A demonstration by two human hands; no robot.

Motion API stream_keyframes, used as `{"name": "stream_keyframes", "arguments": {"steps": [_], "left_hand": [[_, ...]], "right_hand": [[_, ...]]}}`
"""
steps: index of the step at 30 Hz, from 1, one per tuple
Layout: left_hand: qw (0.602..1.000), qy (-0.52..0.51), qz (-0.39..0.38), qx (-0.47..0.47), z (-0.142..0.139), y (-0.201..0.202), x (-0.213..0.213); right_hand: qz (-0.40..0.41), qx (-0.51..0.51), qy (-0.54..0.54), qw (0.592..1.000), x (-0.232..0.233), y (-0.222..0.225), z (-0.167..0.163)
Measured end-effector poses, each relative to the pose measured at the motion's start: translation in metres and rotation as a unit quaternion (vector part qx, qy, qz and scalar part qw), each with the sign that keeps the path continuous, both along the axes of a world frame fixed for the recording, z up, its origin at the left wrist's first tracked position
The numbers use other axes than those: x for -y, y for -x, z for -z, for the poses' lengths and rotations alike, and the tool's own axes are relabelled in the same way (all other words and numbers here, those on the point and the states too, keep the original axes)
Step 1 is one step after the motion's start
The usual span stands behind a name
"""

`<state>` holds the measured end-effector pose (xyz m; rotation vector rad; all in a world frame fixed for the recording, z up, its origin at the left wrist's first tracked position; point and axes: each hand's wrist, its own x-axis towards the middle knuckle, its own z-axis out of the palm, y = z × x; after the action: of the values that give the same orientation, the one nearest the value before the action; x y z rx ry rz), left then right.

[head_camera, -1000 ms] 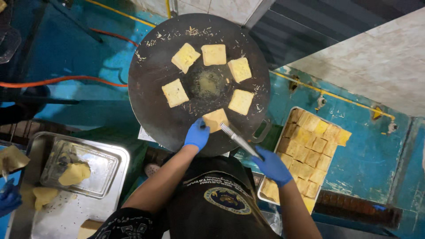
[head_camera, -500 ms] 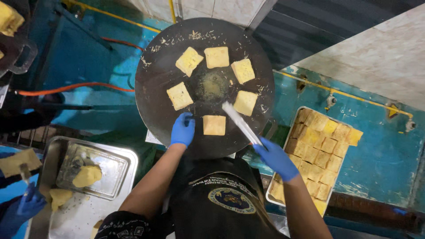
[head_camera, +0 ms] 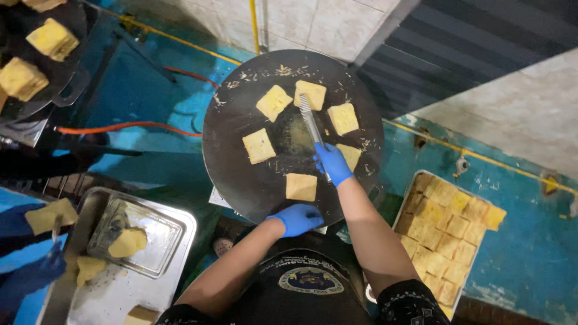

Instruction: The person uses a blowtorch to flame-sear tofu cubes arranged on a round griddle, then flips and moves the pieces with tongs and by hand, transferring cooked pieces to a metal tray while placing new raw cubes on the griddle. A coworker beside them handles tofu in a tray.

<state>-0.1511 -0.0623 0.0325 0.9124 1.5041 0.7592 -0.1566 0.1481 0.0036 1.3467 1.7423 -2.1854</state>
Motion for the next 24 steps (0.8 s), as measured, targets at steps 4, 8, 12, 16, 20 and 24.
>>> {"name": "stream_keyframes", "arguments": {"steps": [4,8,12,16,20,24], "left_hand": [[1.000,-0.010,0.030,-0.001,-0.008,-0.001,0.010],[0.998,-0.015,0.061,0.003,-0.010,0.005,0.019],[0.995,0.027,0.085,0.044,-0.014,0.004,0.021],[0.996,0.016,0.082,0.045,-0.020,0.003,0.022],[0.995,0.024,0.085,0.042,-0.027,0.005,0.026],[0.994,0.037,0.098,0.015,-0.032,0.010,0.029]], "right_hand": [[-0.044,0.011,-0.049,0.998,-0.004,0.005,-0.005],[-0.092,0.060,-0.065,0.992,-0.013,-0.004,-0.010],[-0.146,0.074,-0.055,0.985,-0.024,0.001,-0.006],[-0.181,0.054,-0.072,0.979,-0.029,0.030,0.004],[-0.208,0.055,-0.086,0.973,-0.022,0.041,0.008],[-0.218,0.062,-0.089,0.970,-0.013,0.045,0.010]]}}
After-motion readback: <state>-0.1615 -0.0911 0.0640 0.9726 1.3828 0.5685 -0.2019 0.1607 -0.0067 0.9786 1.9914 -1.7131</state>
